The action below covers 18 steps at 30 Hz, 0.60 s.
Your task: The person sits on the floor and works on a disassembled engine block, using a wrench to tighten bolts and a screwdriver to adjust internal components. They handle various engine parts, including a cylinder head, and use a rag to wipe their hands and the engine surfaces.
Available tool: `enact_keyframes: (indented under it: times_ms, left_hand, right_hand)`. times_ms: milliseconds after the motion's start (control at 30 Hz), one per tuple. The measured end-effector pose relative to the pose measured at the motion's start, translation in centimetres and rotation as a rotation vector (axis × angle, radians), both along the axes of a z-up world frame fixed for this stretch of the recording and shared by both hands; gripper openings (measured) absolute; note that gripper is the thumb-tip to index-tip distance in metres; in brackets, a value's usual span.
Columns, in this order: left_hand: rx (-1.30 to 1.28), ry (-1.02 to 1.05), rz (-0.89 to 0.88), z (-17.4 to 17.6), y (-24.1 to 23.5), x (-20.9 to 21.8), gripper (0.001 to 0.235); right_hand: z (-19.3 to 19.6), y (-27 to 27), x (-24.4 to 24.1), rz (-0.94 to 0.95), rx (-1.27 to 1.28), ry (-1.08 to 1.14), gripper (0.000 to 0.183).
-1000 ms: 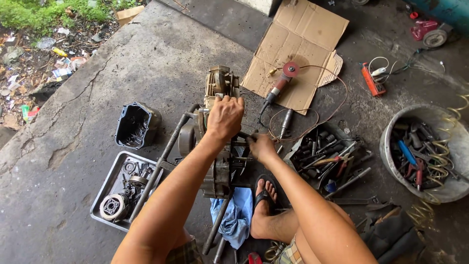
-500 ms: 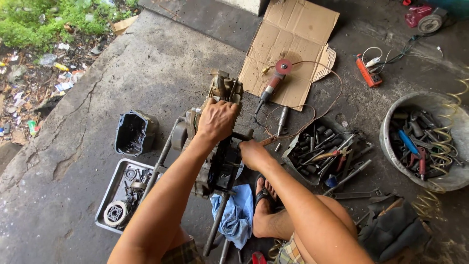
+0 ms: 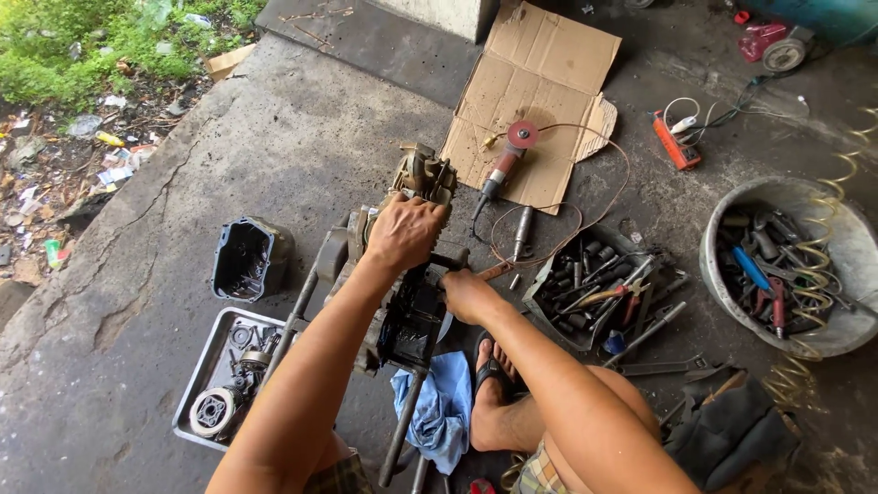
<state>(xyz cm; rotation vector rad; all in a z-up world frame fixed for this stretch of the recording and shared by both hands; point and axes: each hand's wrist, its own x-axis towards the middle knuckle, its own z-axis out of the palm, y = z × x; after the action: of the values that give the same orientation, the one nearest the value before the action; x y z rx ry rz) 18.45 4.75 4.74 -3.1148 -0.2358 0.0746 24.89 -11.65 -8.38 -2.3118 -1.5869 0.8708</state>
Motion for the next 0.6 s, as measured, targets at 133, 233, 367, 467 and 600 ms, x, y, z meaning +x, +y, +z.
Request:
enact_keyframes:
  times_ms: [133,233,367,467,600]
  left_hand:
    - [0.018,-0.084,-0.068,0.4,-0.1,-0.4,0.019]
    - [0.036,-0.068,-0.102,2.3,-0.6,-1.4,0.028]
    - [-0.050,-0.156,-0.161,3.4,-1.5,-2.7,0.050]
    - [-0.112,-0.273,-0.217,5.0,-4.4,-4.5,0.060]
    - [-0.247,-0.342,-0.297,1.7,-11.5,-8.6,0.058]
  right_hand:
    - [9.3,-0.4,2.3,-0.024,-0.130,-0.006,0.029]
    - [16.0,-3.6,6.1,-0.200,0.127,-0.054,0.043]
    - [21.5,-13.0,11.2,-0.611,0.737,0.313,0.031]
    - [18.9,-19.6,13.6,-0.871,0.705,0.402,0.030]
    - [1.5,-24.2,12.6,-0.854,0.386,0.105,0.032]
